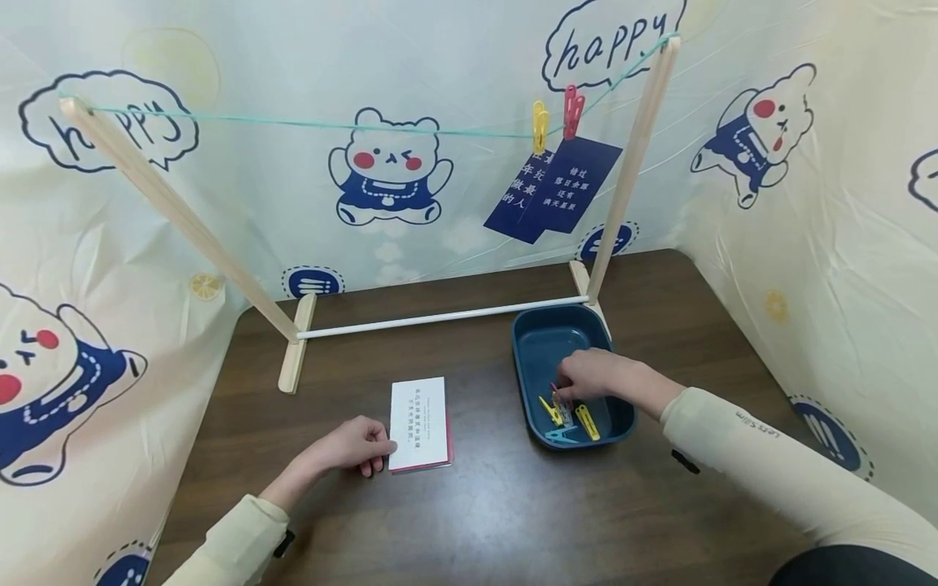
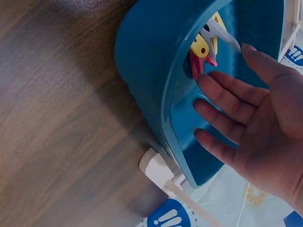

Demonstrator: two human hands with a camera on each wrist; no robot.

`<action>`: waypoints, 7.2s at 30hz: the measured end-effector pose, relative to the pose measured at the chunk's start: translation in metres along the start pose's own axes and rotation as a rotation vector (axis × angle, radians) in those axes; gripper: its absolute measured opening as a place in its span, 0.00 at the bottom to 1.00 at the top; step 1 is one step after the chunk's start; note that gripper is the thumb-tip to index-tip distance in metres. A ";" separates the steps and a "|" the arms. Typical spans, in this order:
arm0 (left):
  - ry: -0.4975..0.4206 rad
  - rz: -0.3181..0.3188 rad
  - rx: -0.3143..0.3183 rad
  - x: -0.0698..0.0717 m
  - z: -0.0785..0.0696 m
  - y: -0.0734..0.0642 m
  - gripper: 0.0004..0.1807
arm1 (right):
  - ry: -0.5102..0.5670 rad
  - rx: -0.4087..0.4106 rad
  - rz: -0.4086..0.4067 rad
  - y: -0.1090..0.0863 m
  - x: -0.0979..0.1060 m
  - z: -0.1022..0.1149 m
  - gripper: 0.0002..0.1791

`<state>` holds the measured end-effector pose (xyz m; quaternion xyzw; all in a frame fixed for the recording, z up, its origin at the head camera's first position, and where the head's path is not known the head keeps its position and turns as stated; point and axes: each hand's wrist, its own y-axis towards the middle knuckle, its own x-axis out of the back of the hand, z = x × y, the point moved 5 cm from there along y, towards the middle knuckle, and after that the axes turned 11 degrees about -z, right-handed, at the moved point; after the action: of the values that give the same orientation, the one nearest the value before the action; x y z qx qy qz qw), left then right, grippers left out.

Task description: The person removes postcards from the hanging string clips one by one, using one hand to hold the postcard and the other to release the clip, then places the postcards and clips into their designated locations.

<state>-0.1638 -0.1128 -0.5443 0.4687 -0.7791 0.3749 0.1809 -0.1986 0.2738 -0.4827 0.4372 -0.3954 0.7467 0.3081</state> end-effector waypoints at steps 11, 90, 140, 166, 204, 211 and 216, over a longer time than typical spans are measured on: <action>0.047 -0.084 -0.024 0.004 -0.002 0.002 0.14 | 0.044 0.059 -0.085 -0.003 0.017 0.003 0.12; -0.459 -0.592 -0.662 0.094 -0.279 0.135 0.06 | -0.171 0.008 -0.536 0.003 0.344 0.061 0.23; -0.395 -0.683 -0.675 0.120 -0.235 0.120 0.08 | -0.187 0.174 -0.951 -0.011 0.355 0.067 0.10; -0.424 -0.682 -0.639 0.114 -0.181 0.096 0.06 | -0.128 0.253 -1.117 -0.031 0.334 0.078 0.11; -0.366 -0.296 -0.223 0.048 -0.082 0.042 0.04 | -0.106 0.242 -0.644 0.000 0.130 -0.005 0.11; -0.339 -0.164 -0.135 0.042 -0.056 0.046 0.06 | -0.074 0.168 -0.512 0.005 0.095 -0.014 0.12; -0.344 -0.072 -0.126 0.041 -0.044 0.042 0.07 | -0.040 0.115 -0.390 0.009 0.073 -0.024 0.10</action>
<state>-0.2237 -0.0925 -0.5075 0.5413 -0.8032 0.2330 0.0871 -0.2472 0.2984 -0.4273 0.5371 -0.2662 0.6854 0.4134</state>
